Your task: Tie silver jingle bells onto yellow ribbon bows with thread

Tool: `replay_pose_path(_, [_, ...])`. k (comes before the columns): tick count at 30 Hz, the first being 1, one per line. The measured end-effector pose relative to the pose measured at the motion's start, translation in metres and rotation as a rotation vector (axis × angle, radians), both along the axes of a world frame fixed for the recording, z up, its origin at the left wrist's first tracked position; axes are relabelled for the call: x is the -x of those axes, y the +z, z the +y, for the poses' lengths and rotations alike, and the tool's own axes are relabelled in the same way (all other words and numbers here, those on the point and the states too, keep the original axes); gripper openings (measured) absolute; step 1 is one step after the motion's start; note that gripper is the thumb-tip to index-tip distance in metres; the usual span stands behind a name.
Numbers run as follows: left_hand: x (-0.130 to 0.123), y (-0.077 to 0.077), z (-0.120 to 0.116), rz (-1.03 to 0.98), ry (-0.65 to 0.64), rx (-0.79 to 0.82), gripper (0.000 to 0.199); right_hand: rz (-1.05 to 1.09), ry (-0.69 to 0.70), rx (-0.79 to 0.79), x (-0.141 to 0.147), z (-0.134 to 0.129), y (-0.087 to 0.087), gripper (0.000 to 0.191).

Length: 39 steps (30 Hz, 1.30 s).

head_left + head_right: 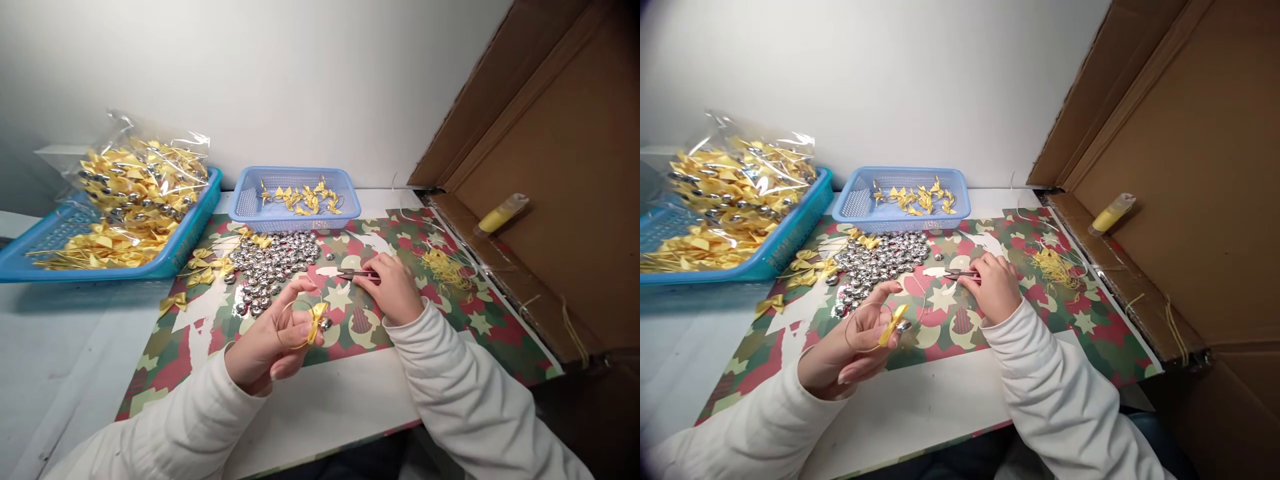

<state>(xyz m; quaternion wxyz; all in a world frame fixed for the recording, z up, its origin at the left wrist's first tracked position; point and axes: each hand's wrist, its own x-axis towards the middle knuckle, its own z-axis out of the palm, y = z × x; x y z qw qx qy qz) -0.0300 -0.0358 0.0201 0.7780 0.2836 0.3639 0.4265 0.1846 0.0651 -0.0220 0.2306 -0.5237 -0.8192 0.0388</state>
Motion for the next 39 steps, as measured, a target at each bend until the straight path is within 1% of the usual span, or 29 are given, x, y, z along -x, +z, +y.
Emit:
replay_pose_path(3, [0.000, -0.005, 0.001, 0.082, 0.015, -0.058, 0.058, 0.012, -0.032, -0.017, 0.002, 0.000, 0.001, 0.014])
replay_pose_path(5, [-0.001, -0.007, 0.002, 0.175, 0.066, -0.112, 0.053, 0.106, -0.001, -0.057, 0.005, -0.002, 0.006, 0.008])
replay_pose_path(6, [-0.002, -0.008, 0.003, 0.221, 0.096, -0.135, 0.051, 0.186, 0.062, -0.088, 0.008, -0.005, 0.009, 0.008])
replay_pose_path(7, [-0.002, -0.008, 0.003, 0.266, 0.130, -0.153, 0.049, 0.279, 0.158, -0.117, 0.011, -0.009, 0.013, 0.010])
replay_pose_path(8, [-0.003, -0.008, 0.003, 0.310, 0.165, -0.167, 0.046, 0.375, 0.277, -0.142, 0.015, -0.014, 0.016, 0.011])
replay_pose_path(10, [-0.004, -0.009, 0.003, 0.379, 0.216, -0.188, 0.044, 0.506, 0.508, -0.146, 0.025, -0.026, 0.021, 0.022])
replay_pose_path(11, [-0.006, -0.009, 0.003, 0.402, 0.225, -0.194, 0.044, 0.531, 0.569, -0.142, 0.031, -0.032, 0.022, 0.028])
replay_pose_path(12, [-0.007, -0.009, 0.002, 0.419, 0.232, -0.201, 0.045, 0.527, 0.586, -0.130, 0.036, -0.038, 0.021, 0.033])
replay_pose_path(13, [-0.008, -0.008, 0.002, 0.432, 0.238, -0.210, 0.048, 0.522, 0.567, -0.113, 0.040, -0.043, 0.020, 0.036])
replay_pose_path(15, [-0.012, -0.008, 0.000, 0.451, 0.267, -0.236, 0.055, 0.525, 0.500, -0.065, 0.046, -0.050, 0.017, 0.035])
replay_pose_path(16, [-0.014, -0.007, -0.001, 0.461, 0.292, -0.251, 0.057, 0.540, 0.474, -0.045, 0.047, -0.052, 0.016, 0.032])
replay_pose_path(18, [-0.016, -0.006, -0.002, 0.472, 0.342, -0.274, 0.056, 0.580, 0.479, -0.030, 0.047, -0.052, 0.016, 0.022])
replay_pose_path(21, [-0.014, -0.006, -0.003, 0.481, 0.344, -0.286, 0.046, 0.625, 0.533, -0.036, 0.043, -0.050, 0.018, 0.011])
replay_pose_path(25, [-0.006, -0.008, 0.001, 0.538, 0.362, -0.282, 0.029, 0.636, 0.541, 0.007, 0.042, -0.048, 0.019, 0.013])
replay_pose_path(27, [-0.004, -0.009, 0.002, 0.560, 0.379, -0.276, 0.024, 0.634, 0.542, 0.015, 0.042, -0.048, 0.019, 0.014])
replay_pose_path(30, [-0.004, -0.010, 0.003, 0.549, 0.366, -0.240, 0.021, 0.666, 0.518, -0.012, 0.042, -0.049, 0.018, 0.011])
replay_pose_path(33, [-0.006, -0.009, 0.004, 0.510, 0.361, -0.200, 0.020, 0.697, 0.476, -0.097, 0.043, -0.050, 0.018, 0.015])
replay_pose_path(36, [-0.007, -0.009, 0.004, 0.496, 0.366, -0.193, 0.023, 0.632, 0.475, -0.172, 0.043, -0.052, 0.019, 0.018])
replay_pose_path(39, [-0.006, -0.011, 0.003, 0.517, 0.350, -0.240, 0.024, 0.538, 0.450, -0.161, 0.043, -0.053, 0.020, 0.016])
